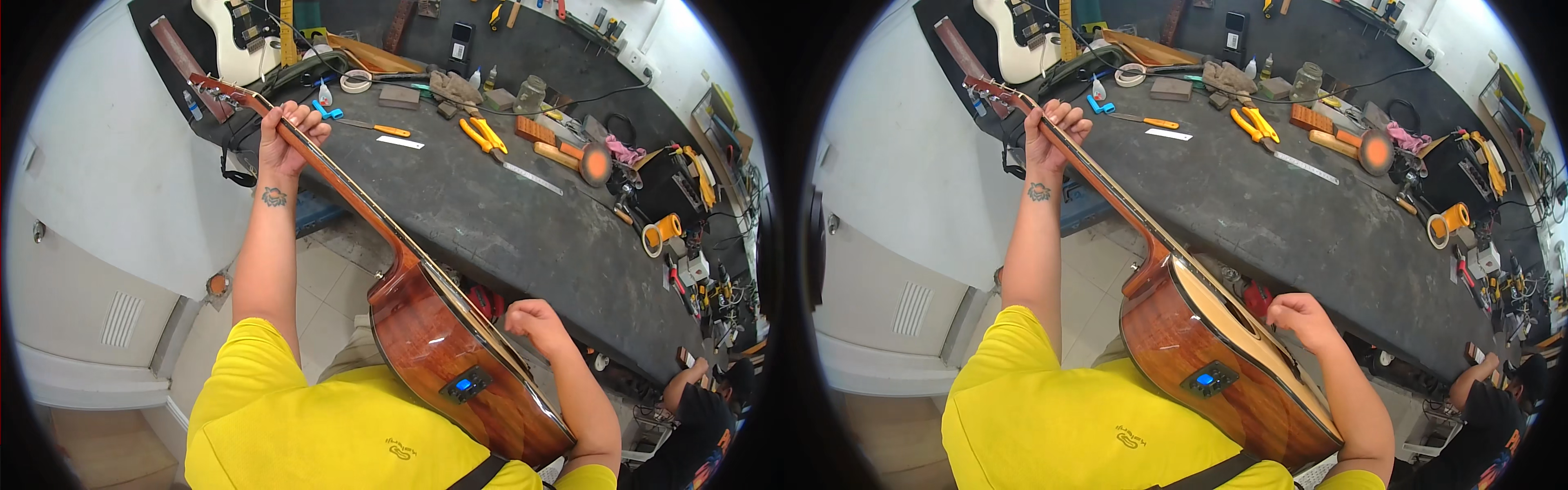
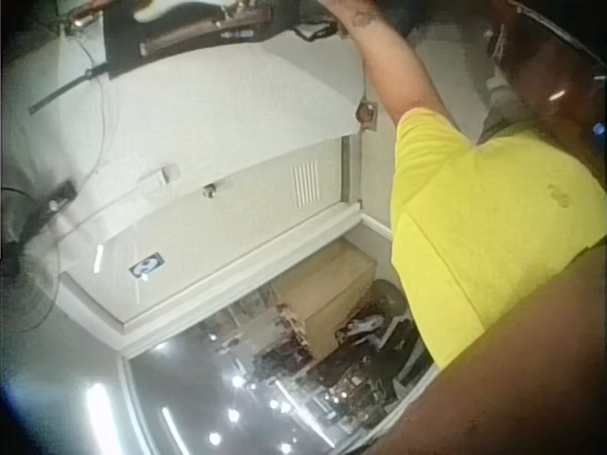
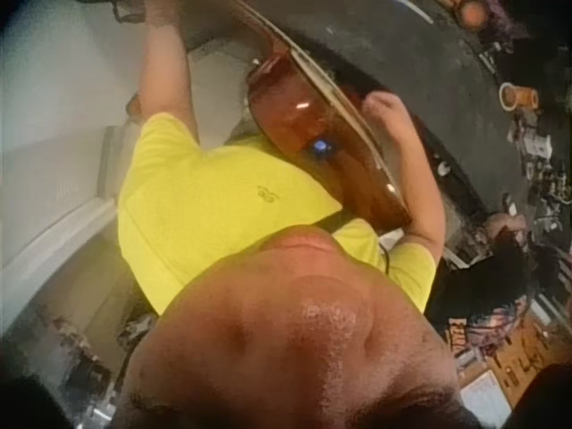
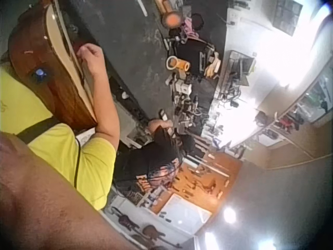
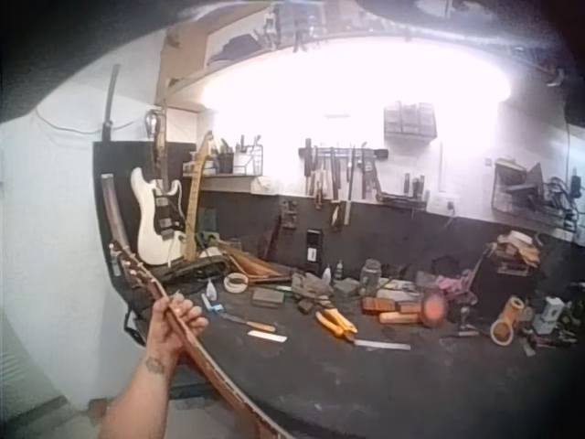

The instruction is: The person turns the tuning pegs on the guitar headstock while plucking the strings and then plays chords by pressing on the fretboard and strumming.

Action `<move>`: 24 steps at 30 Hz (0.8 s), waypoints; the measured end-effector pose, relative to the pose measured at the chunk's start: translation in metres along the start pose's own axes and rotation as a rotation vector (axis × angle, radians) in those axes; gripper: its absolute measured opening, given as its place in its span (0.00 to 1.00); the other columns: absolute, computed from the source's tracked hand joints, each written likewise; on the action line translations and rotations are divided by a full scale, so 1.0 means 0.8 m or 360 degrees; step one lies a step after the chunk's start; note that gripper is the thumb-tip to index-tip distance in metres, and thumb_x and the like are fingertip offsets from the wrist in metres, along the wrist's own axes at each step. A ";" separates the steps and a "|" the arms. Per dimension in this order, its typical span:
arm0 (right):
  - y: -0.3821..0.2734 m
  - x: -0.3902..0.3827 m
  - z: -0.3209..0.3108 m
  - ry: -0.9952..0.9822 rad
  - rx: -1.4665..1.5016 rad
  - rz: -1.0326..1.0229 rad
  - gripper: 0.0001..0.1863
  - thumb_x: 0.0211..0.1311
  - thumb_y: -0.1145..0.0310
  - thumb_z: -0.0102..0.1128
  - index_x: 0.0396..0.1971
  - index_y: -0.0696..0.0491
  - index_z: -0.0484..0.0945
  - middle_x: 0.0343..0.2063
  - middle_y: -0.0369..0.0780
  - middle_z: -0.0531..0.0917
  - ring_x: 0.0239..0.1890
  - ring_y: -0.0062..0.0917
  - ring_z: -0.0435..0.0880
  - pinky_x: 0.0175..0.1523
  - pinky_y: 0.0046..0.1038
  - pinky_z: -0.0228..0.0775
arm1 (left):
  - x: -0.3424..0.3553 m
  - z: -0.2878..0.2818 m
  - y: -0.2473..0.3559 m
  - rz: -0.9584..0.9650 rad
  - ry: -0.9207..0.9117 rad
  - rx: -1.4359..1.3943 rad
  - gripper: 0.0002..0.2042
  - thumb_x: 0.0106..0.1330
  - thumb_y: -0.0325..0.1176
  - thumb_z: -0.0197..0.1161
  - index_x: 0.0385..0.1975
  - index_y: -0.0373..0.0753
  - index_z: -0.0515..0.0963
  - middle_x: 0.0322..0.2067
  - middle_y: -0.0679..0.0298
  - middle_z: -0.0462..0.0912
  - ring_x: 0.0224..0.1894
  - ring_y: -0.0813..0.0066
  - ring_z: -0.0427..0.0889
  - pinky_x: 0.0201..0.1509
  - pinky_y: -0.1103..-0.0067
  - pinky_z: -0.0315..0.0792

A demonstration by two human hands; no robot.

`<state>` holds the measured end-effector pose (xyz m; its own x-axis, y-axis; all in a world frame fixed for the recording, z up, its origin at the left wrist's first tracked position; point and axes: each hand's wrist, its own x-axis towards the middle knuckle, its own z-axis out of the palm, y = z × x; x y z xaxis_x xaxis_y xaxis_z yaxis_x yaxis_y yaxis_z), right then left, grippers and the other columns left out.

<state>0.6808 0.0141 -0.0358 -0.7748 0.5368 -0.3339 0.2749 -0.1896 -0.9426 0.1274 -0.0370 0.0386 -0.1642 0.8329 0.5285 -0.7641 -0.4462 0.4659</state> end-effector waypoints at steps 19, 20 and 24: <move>-0.008 0.001 0.000 -0.0162 -0.0164 0.0131 0.05 0.67 0.70 0.62 0.32 0.54 0.77 0.23 0.27 0.71 0.27 0.14 0.68 0.36 0.21 0.64 | -0.001 0.010 -0.003 0.0045 0.0013 -0.0087 0.11 0.66 0.42 0.69 0.25 0.44 0.79 0.23 0.72 0.75 0.29 0.81 0.68 0.40 0.77 0.62; -0.005 0.004 0.010 0.0035 -0.0643 0.0087 0.05 0.66 0.71 0.64 0.31 0.54 0.77 0.22 0.26 0.70 0.27 0.13 0.68 0.36 0.21 0.64 | -0.003 0.014 -0.004 0.0061 0.0185 -0.0037 0.11 0.66 0.42 0.69 0.26 0.44 0.79 0.25 0.70 0.77 0.29 0.80 0.68 0.40 0.77 0.63; -0.011 0.001 0.013 0.0153 -0.0067 0.0001 0.08 0.64 0.69 0.67 0.26 0.55 0.80 0.22 0.29 0.72 0.27 0.14 0.68 0.35 0.22 0.63 | -0.004 0.035 -0.002 0.0131 0.0602 0.0219 0.10 0.65 0.39 0.69 0.25 0.43 0.79 0.33 0.64 0.83 0.28 0.78 0.69 0.37 0.76 0.65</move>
<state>0.6718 0.0081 -0.0278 -0.7170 0.6133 -0.3312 0.3006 -0.1567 -0.9408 0.1468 -0.0485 0.0560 -0.4588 0.8428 0.2814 -0.6524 -0.5345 0.5373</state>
